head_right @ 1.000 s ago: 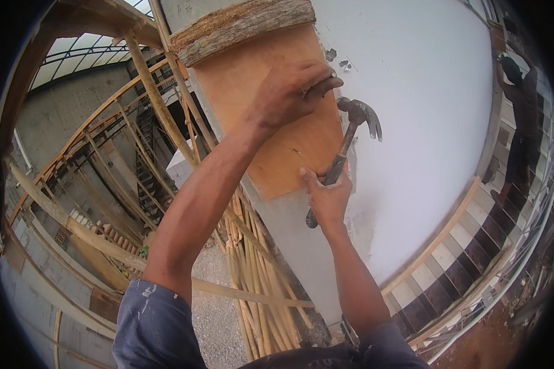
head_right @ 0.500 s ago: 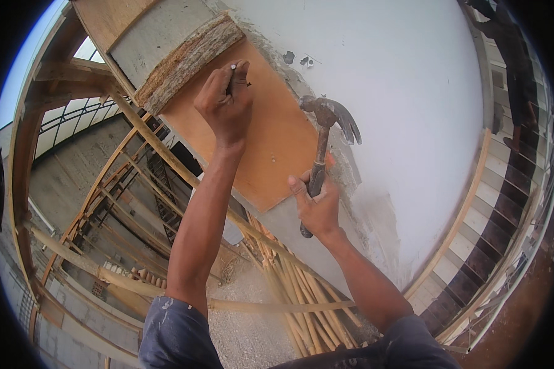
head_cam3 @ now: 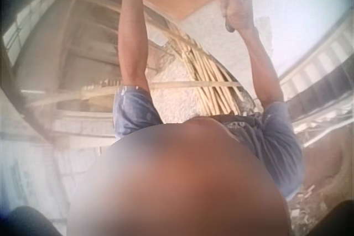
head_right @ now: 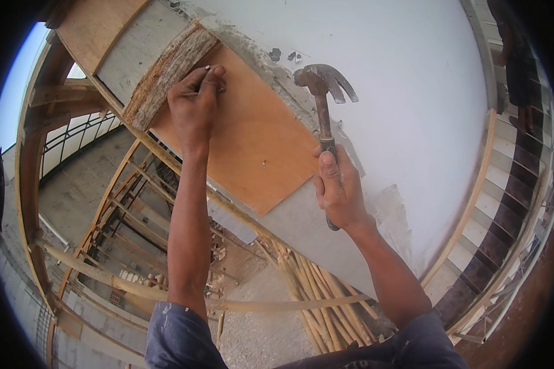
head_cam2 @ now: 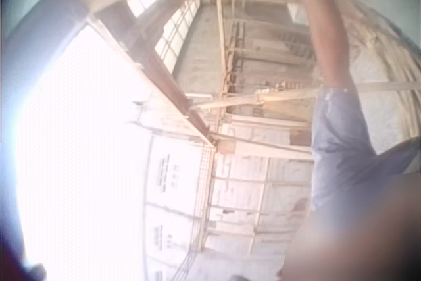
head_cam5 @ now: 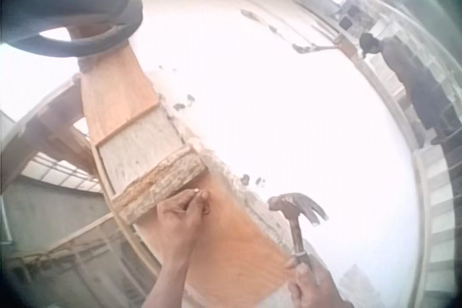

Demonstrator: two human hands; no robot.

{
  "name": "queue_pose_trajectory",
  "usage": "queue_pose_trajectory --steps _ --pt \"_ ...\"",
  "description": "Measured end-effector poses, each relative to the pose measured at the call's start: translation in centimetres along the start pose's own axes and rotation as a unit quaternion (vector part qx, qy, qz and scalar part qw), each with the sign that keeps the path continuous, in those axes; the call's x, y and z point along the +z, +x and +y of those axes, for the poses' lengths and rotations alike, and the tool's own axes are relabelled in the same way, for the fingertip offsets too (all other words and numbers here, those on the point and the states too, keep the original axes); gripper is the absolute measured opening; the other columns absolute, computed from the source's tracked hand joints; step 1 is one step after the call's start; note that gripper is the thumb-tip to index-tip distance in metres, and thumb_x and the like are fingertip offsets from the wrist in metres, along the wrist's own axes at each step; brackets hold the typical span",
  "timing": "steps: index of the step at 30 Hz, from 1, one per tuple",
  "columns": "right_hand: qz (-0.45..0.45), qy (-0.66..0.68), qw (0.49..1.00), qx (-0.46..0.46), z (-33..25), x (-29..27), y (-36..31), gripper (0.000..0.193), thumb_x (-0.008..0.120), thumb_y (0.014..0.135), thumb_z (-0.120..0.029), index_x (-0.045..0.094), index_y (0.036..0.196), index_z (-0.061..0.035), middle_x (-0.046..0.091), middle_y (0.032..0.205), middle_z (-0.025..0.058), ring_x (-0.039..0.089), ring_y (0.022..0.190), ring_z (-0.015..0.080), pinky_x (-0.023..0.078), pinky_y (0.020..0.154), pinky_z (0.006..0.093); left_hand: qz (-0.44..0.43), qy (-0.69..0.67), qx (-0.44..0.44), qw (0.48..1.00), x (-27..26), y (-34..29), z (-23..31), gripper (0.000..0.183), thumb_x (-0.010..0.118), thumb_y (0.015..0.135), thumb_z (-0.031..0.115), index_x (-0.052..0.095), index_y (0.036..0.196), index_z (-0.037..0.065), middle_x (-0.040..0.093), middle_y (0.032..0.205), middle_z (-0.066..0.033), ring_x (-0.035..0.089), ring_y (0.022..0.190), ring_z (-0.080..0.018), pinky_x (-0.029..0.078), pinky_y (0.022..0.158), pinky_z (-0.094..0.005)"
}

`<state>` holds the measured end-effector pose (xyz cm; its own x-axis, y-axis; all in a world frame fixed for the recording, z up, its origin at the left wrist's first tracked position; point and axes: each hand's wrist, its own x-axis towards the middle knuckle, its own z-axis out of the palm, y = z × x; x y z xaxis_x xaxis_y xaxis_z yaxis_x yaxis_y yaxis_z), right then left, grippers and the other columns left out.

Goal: The person uses a hammer to drive nails into wooden planks attached to a concrete wall. They position the planks, hammer nails, and occasionally measure the wall with a tape measure. The work is performed on bamboo scaffolding at a construction site.

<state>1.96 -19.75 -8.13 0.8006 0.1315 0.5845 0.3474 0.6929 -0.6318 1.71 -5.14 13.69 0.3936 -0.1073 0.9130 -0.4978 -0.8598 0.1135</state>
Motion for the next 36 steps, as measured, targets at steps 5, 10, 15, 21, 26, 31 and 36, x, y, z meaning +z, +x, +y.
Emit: queue_pose_trajectory --steps 5,10,15,21,26,31,36 --pt "-0.035 -0.09 0.993 -0.064 -2.5 0.2 1.1 0.058 0.033 0.107 -0.051 0.053 0.117 0.0021 0.043 0.06 -0.0023 0.041 0.049 0.0051 0.036 0.048 0.0223 -0.021 -0.012 0.077 0.997 -0.2 -0.3 -0.5 0.009 0.07 0.091 0.006 0.074 0.093 -0.002 0.062 0.07 -0.0014 0.052 0.065 -0.0067 0.041 0.059 -0.0232" --pt "-0.052 -0.184 0.972 -0.135 -5.1 1.4 1.6 0.054 0.036 0.107 -0.047 0.054 0.118 0.002 0.043 0.06 -0.0027 0.04 0.053 0.0046 0.033 0.052 0.0223 -0.029 0.002 0.113 0.993 -0.2 -0.6 -0.9 0.013 0.069 0.082 -0.007 0.075 0.091 0.0 0.065 0.071 -0.0084 0.06 0.061 -0.013 0.048 0.058 -0.0264" --pt "-0.07 -0.227 0.956 -0.171 -6.0 1.9 1.9 0.05 0.039 0.107 -0.046 0.054 0.11 0.0012 0.043 0.062 -0.0026 0.04 0.053 0.0047 0.034 0.052 0.0227 -0.019 0.025 0.188 0.982 0.0 -0.9 -1.1 0.018 0.07 0.078 -0.007 0.076 0.091 0.003 0.067 0.074 -0.0094 0.063 0.062 -0.0157 0.048 0.055 -0.0302" --pt "-0.049 -0.255 0.95 -0.174 -5.6 1.5 2.6 0.045 0.037 0.108 -0.044 0.052 0.105 -0.001 0.04 0.059 -0.0046 0.036 0.049 0.003 0.031 0.046 0.0222 -0.003 0.066 0.198 0.978 0.5 -1.1 -1.3 0.01 0.074 0.079 -0.002 0.073 0.088 0.003 0.063 0.069 -0.0106 0.06 0.057 -0.0205 0.045 0.052 -0.0328" --pt "-0.015 -0.232 0.959 -0.161 -6.6 0.9 1.7 0.045 0.033 0.108 -0.043 0.051 0.1 -0.0024 0.039 0.057 -0.0053 0.035 0.047 0.0014 0.028 0.044 0.0201 0.029 0.023 0.184 0.982 1.0 -1.2 -1.3 0.005 0.074 0.083 0.001 0.07 0.086 0.001 0.061 0.069 -0.0112 0.058 0.056 -0.0216 0.044 0.052 -0.0325" --pt "-0.03 -0.228 0.956 -0.183 -7.3 1.0 2.0 0.046 0.033 0.108 -0.044 0.05 0.1 -0.0022 0.04 0.058 -0.0052 0.035 0.048 0.0016 0.029 0.045 0.02 0.08 0.039 0.2 0.976 1.5 -1.1 -1.2 0.004 0.073 0.084 0.001 0.069 0.086 0.0 0.062 0.071 -0.0113 0.058 0.056 -0.022 0.044 0.052 -0.0313" --pt "-0.079 -0.23 0.944 -0.221 -7.2 1.9 3.1 0.042 0.038 0.108 -0.041 0.05 0.101 -0.0014 0.04 0.061 -0.0048 0.035 0.05 0.0026 0.029 0.046 0.021 0.102 0.042 0.172 0.979 1.9 -1.0 -1.2 0.005 0.073 0.085 0.004 0.069 0.086 0.001 0.065 0.077 -0.0125 0.061 0.059 -0.0261 0.047 0.054 -0.0346"
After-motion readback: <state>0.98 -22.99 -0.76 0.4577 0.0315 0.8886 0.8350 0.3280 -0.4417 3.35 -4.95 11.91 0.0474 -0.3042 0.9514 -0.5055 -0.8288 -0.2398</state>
